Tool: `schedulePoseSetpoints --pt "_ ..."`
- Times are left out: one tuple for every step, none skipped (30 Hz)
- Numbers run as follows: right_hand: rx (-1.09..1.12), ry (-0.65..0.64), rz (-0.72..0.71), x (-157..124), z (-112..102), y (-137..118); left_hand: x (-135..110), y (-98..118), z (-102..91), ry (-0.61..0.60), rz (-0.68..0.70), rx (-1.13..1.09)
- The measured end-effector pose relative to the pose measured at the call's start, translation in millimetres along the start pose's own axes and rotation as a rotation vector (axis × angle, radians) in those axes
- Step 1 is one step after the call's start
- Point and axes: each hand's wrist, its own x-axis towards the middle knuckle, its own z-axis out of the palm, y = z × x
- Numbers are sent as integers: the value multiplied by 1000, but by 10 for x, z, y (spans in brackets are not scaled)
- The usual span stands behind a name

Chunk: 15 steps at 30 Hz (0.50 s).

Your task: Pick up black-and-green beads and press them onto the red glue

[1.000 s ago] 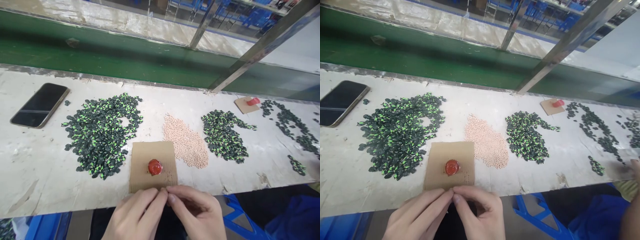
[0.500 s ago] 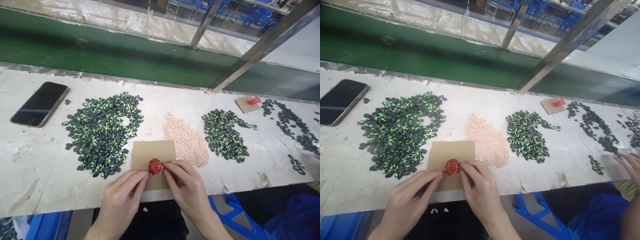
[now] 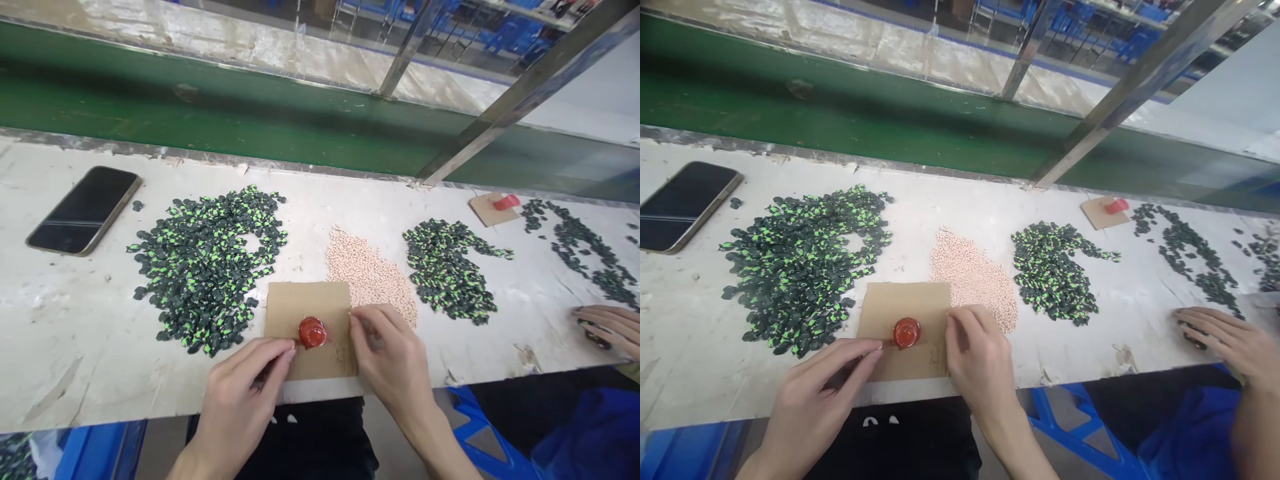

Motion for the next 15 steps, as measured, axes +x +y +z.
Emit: schedulePoseSetpoints --pt "-4 26 4 5 -29 -3 0 22 -6 6 -55 -45" --pt "5 47 9 1 -61 -27 -2 49 -10 9 -127 -115" --pt "40 61 22 -11 -93 -70 -5 83 -11 14 -219 -202" --pt "102 63 42 -33 -124 -130 -9 124 -9 24 -325 -297" --pt "192 45 72 -61 -151 -203 -13 169 -5 39 -429 -387" --pt "302 13 108 -93 -170 -280 -16 218 0 57 -521 -462" --pt "424 -26 144 -124 -182 -356 -16 268 6 79 -604 -524" --pt "534 -64 171 -152 -186 -425 -14 318 10 101 -678 -578" --pt "612 -90 181 -173 -182 -480 -9 364 12 112 -745 -631" --pt "660 -105 177 -188 -174 -521 0 405 10 106 -808 -691" --pt "685 -108 164 -194 -164 -546 11 439 5 89 -878 -757" --pt "696 -111 143 -192 -156 -557 26 464 -3 62 -957 -830" --pt "701 -123 124 -183 -150 -559 42 482 -14 26 -1040 -909" --pt "708 -138 105 -169 -150 -554 58 491 -25 -14 -1119 -989" --pt "721 -153 92 -150 -155 -546 73 495 -37 -51 -1187 -1063"
